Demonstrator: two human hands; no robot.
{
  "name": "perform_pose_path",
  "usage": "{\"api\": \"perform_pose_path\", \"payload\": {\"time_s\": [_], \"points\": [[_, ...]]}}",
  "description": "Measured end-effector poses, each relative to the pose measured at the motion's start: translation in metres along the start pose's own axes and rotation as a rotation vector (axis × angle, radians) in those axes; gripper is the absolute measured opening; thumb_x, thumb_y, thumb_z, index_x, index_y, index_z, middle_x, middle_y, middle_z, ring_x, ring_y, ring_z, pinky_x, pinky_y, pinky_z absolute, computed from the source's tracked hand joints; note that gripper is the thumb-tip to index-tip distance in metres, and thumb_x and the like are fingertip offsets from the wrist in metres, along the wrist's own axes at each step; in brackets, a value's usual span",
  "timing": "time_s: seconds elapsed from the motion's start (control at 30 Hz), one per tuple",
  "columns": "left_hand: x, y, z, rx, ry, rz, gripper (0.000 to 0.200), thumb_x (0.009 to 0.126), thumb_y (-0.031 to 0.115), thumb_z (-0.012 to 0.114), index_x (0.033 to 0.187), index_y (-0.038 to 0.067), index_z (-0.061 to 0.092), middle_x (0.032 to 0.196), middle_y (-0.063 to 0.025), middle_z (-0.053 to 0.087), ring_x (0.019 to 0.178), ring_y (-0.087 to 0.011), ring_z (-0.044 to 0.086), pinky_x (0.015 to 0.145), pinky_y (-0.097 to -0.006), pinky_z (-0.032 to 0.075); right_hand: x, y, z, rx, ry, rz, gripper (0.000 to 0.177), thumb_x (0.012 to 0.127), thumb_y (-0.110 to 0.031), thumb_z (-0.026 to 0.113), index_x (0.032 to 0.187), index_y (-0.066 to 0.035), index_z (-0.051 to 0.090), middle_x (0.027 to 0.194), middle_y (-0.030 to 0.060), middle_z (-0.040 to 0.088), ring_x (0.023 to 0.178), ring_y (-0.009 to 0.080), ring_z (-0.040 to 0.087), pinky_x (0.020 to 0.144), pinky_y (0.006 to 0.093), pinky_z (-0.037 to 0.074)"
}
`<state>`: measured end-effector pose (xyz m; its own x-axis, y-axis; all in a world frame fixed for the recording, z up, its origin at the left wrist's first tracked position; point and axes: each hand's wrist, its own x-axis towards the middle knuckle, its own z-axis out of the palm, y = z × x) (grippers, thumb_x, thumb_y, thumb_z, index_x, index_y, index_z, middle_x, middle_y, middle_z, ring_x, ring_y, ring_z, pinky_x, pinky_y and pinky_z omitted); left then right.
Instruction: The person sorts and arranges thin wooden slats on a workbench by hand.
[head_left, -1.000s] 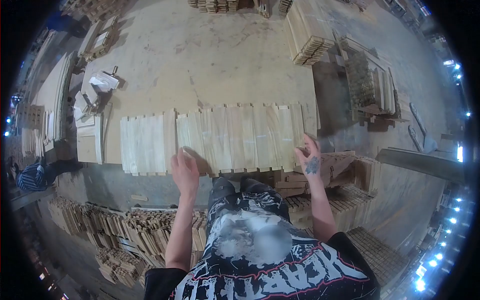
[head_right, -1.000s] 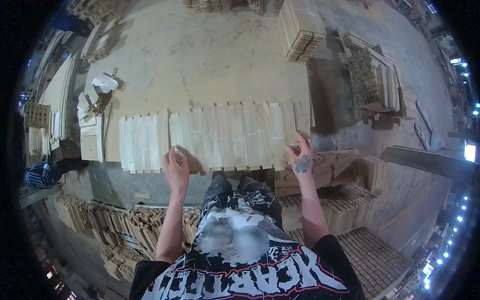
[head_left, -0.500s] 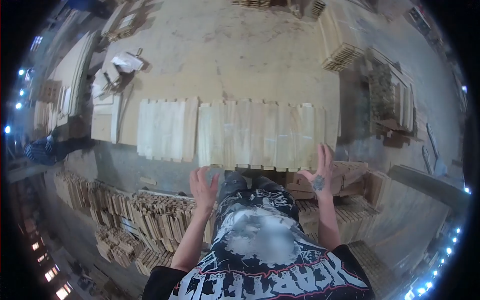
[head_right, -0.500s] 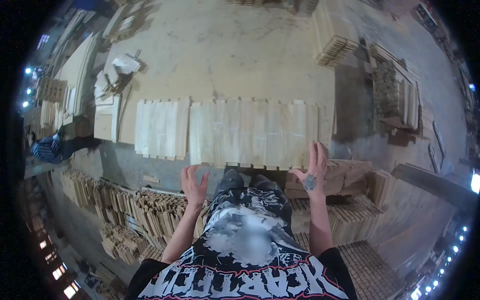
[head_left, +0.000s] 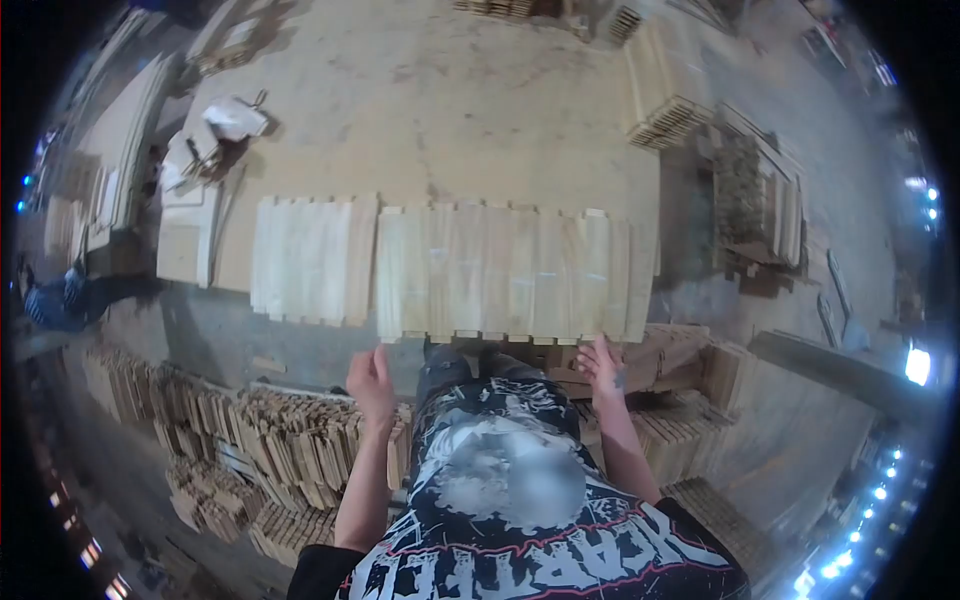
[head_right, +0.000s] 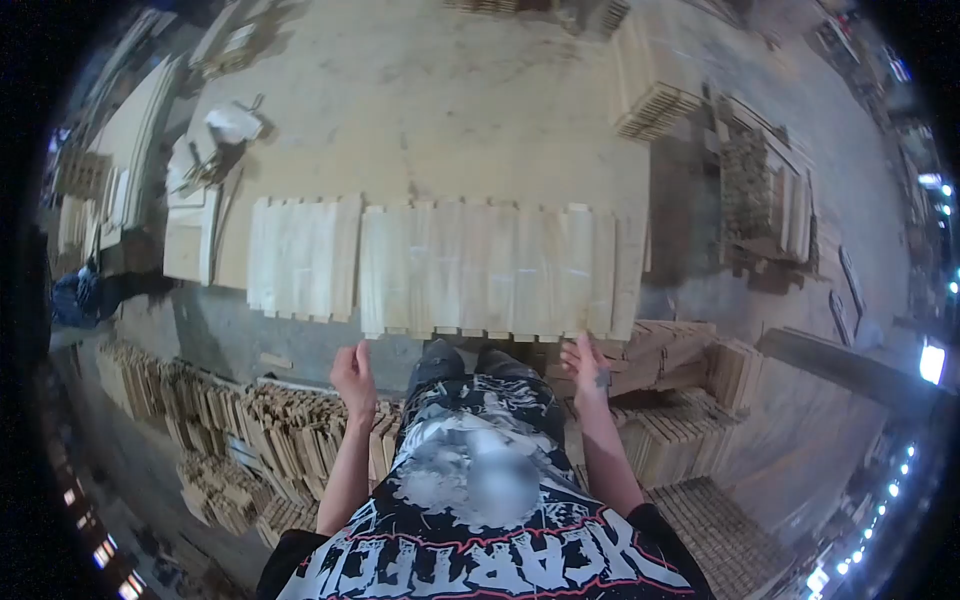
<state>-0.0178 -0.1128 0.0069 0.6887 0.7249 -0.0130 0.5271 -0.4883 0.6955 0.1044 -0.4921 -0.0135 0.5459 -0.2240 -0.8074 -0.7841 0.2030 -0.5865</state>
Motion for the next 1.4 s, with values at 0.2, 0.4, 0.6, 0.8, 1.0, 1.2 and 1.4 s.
{"api": "perform_pose_path", "payload": {"time_s": [0.2,0.4,0.6,0.8,1.0,1.2,1.4], "points": [[0.005,0.020,-0.006,-0.020,-0.095,0.062,0.023,0.098,0.013,0.066,0.080,-0.002,0.061,0.069,-0.0110,0.055,0.062,-0.0224,0.051,0.060,-0.0362,0.042,0.001,0.009,0.007,0.056,0.022,0.042,0.039,0.092,-0.043,0.076,0.110,-0.011,0.064,0.090,0.0025,0.070,0.075,0.0117,0.066,0.061,0.0263,0.051],[0.023,0.060,0.017,-0.136,-0.218,0.160,0.019,0.099,0.012,0.063,0.087,-0.002,0.067,0.075,-0.0106,0.065,0.069,-0.0141,0.061,0.063,-0.0304,0.049,-0.024,-0.009,0.024,0.172,-0.055,-0.134,0.025,0.095,-0.033,0.073,0.098,-0.010,0.064,0.078,-0.0004,0.063,0.067,0.0101,0.059,0.063,0.0245,0.046],[0.015,0.169,0.086,-0.620,-0.833,-0.079,0.027,0.099,0.022,0.068,0.111,-0.002,0.066,0.080,-0.0081,0.068,0.074,-0.0148,0.063,0.066,-0.0309,0.051,-0.080,-0.030,0.066,0.012,-0.238,-0.463,0.017,0.099,-0.021,0.065,0.091,-0.005,0.063,0.074,0.0018,0.061,0.066,0.0081,0.054,0.062,0.0242,0.042],[0.017,0.165,0.095,-0.663,-0.712,-0.172,0.049,0.098,0.017,0.068,0.139,0.000,0.047,0.093,-0.0048,0.062,0.081,-0.0100,0.057,0.068,-0.0271,0.050,-0.106,-0.033,0.083,-0.495,-0.564,-0.562,0.019,0.094,-0.011,0.070,0.109,0.000,0.068,0.093,0.0048,0.068,0.084,0.0090,0.063,0.077,0.0255,0.052],[0.090,0.069,0.004,-0.418,-0.147,-0.315,0.054,0.100,0.014,0.062,0.149,0.005,0.040,0.096,-0.0051,0.063,0.081,-0.0101,0.060,0.064,-0.0255,0.050,-0.065,0.006,0.061,-0.431,-0.585,-0.358,0.024,0.096,-0.015,0.068,0.113,0.001,0.070,0.097,0.0084,0.073,0.088,0.0127,0.068,0.080,0.0265,0.053],[0.182,-0.028,-0.113,-0.439,0.012,-0.188,0.048,0.104,0.019,0.059,0.148,0.003,0.047,0.114,-0.0067,0.068,0.099,-0.0135,0.063,0.082,-0.0284,0.052,-0.061,0.032,0.079,-0.273,-0.437,-0.177,0.029,0.101,-0.025,0.063,0.118,-0.001,0.068,0.094,0.0048,0.072,0.080,0.0094,0.065,0.071,0.0239,0.051],[0.246,-0.085,-0.147,-0.213,-0.145,-0.167,0.045,0.103,0.013,0.057,0.146,0.000,0.051,0.105,-0.0069,0.070,0.088,-0.0104,0.061,0.075,-0.0255,0.049,-0.076,0.061,0.125,-0.283,-0.362,-0.181,0.031,0.102,-0.028,0.062,0.119,-0.003,0.069,0.095,0.0052,0.073,0.080,0.0099,0.066,0.071,0.0237,0.050]]}}
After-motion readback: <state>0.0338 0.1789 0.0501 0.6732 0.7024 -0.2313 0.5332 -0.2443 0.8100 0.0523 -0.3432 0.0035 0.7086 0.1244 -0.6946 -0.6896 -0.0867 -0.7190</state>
